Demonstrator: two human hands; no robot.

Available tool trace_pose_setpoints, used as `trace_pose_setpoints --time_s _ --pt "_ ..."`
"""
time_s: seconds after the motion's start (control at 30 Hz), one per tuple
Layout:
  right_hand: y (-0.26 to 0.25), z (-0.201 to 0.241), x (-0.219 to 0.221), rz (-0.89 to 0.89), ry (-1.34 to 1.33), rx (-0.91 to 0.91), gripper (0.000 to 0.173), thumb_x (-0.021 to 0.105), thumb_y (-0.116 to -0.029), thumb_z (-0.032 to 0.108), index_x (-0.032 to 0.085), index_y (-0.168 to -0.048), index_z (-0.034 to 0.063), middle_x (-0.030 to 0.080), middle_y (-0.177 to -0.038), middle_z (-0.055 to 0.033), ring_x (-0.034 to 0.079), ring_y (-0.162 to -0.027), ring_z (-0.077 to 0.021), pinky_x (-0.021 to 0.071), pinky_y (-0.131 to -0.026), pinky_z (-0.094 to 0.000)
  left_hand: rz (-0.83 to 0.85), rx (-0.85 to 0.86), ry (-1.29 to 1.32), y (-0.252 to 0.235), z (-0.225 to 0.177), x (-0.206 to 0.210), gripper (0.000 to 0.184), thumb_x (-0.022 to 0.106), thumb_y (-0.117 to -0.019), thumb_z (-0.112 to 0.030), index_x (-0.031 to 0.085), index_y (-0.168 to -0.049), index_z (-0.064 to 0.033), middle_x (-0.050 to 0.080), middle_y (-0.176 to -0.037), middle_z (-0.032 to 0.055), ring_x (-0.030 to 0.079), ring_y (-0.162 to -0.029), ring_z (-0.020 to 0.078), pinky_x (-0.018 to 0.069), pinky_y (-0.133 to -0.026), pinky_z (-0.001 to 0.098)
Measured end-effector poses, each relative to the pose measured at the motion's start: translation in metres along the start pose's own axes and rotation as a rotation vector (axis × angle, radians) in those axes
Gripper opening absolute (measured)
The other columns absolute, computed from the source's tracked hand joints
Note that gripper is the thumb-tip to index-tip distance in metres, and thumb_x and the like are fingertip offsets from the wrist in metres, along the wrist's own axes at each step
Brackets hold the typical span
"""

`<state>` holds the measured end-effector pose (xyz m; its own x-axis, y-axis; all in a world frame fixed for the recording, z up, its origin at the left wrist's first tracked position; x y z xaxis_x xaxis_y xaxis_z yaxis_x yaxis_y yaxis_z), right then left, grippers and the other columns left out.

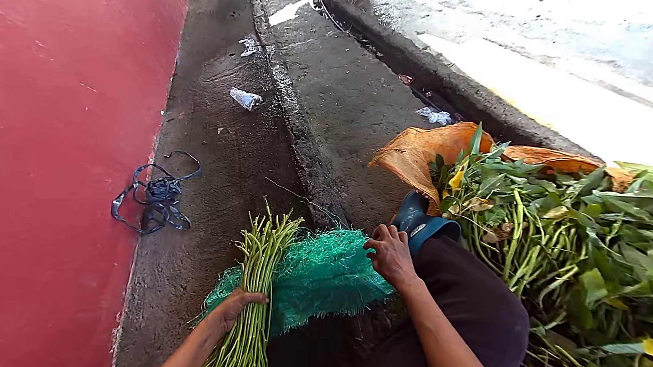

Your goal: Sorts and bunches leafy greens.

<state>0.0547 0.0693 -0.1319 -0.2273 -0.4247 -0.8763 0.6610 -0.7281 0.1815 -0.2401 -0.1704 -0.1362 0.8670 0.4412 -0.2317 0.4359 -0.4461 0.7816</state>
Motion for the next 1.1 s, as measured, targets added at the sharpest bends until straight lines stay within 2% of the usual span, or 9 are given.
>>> trace_pose_setpoints --time_s 0.1,0.27,0.4,0.5,0.67,0.8,0.87,1.1 --pt "0.000 0.000 0.001 -0.003 0.023 -0.005 0.013 0.068 -0.0950 0.015 0.079 -0.102 0.0119 0.064 -0.120 -0.0157 0.054 -0.120 -0.0361 0.0377 -0.102 -0.0551 -0.006 -0.002 -0.002 0.000 0.000 0.000 0.042 0.071 -0.0816 0.007 0.052 -0.118 -0.0023 0.069 -0.083 0.0092 0.070 -0.071 0.0166 0.0599 -0.065 0.0326" --pt "0.005 -0.007 -0.004 -0.127 -0.121 0.036 0.013 0.070 -0.0941 0.019 0.080 -0.102 0.0160 0.068 -0.111 -0.0113 0.057 -0.114 -0.0340 0.0389 -0.098 -0.0554 0.004 0.006 0.004 -0.002 0.001 -0.002 0.039 0.070 -0.0815 0.007 0.053 -0.115 -0.0028 0.069 -0.081 0.0087 0.070 -0.069 0.0162 0.0600 -0.064 0.0323" --pt "0.006 -0.012 -0.007 -0.118 -0.187 0.066 0.015 0.070 -0.0939 0.021 0.080 -0.105 0.0186 0.068 -0.114 -0.0095 0.056 -0.114 -0.0330 0.0379 -0.098 -0.0565 0.016 0.021 0.001 -0.002 0.000 -0.001 0.044 0.071 -0.0788 0.004 0.052 -0.118 -0.0028 0.069 -0.083 0.0089 0.070 -0.071 0.0166 0.0601 -0.066 0.0327" --pt "0.006 -0.012 -0.003 -0.117 -0.243 0.066 0.015 0.073 -0.0926 0.020 0.080 -0.105 0.0194 0.066 -0.119 -0.0101 0.055 -0.116 -0.0335 0.0366 -0.099 -0.0581 0.020 0.026 0.009 -0.004 0.002 -0.002 0.042 0.071 -0.0775 0.005 0.053 -0.115 -0.0032 0.070 -0.082 0.0086 0.071 -0.070 0.0164 0.0605 -0.065 0.0324" --pt "-0.003 -0.008 0.000 -0.102 -0.242 0.088 0.020 0.072 -0.0949 0.021 0.078 -0.113 0.0204 0.063 -0.126 -0.0121 0.054 -0.119 -0.0344 0.0376 -0.100 -0.0572 0.023 0.022 0.010 -0.004 0.002 -0.002 0.043 0.071 -0.0784 0.006 0.053 -0.116 -0.0032 0.069 -0.082 0.0090 0.071 -0.070 0.0166 0.0603 -0.065 0.0322" --pt "-0.005 -0.008 0.000 -0.187 -0.256 0.082 0.018 0.075 -0.0919 0.018 0.077 -0.110 0.0167 0.064 -0.121 -0.0135 0.057 -0.115 -0.0359 0.0400 -0.097 -0.0581 0.016 0.023 0.004 -0.006 0.003 -0.003 0.042 0.072 -0.0765 0.005 0.054 -0.114 -0.0032 0.070 -0.080 0.0087 0.070 -0.068 0.0168 0.0604 -0.064 0.0326" --pt "-0.005 -0.009 0.001 -0.212 -0.261 0.058 0.017 0.076 -0.0900 0.016 0.077 -0.107 0.0150 0.065 -0.118 -0.0145 0.057 -0.114 -0.0370 0.0401 -0.097 -0.0593 0.011 0.022 0.006 -0.005 0.002 -0.002 0.040 0.071 -0.0786 0.006 0.053 -0.113 -0.0026 0.069 -0.080 0.0088 0.070 -0.068 0.0167 0.0600 -0.064 0.0325" --pt "-0.008 -0.003 0.003 -0.143 -0.173 0.025 0.016 0.076 -0.0898 0.015 0.077 -0.106 0.0156 0.065 -0.121 -0.0129 0.055 -0.119 -0.0354 0.0371 -0.101 -0.0581 0.015 0.022 0.016 -0.005 0.002 -0.002 0.042 0.071 -0.0777 0.006 0.053 -0.115 -0.0034 0.069 -0.081 0.0083 0.070 -0.070 0.0161 0.0601 -0.065 0.0319"
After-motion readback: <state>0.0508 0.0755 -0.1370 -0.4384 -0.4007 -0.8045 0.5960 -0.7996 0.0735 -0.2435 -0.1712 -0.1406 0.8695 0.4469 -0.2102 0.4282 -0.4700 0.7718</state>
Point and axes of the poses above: each hand's wrist, its own y-axis away from the middle knuckle, its own x-axis out of the palm, z = x × y, the point moved 3 cm from there along -y, towards the middle knuckle
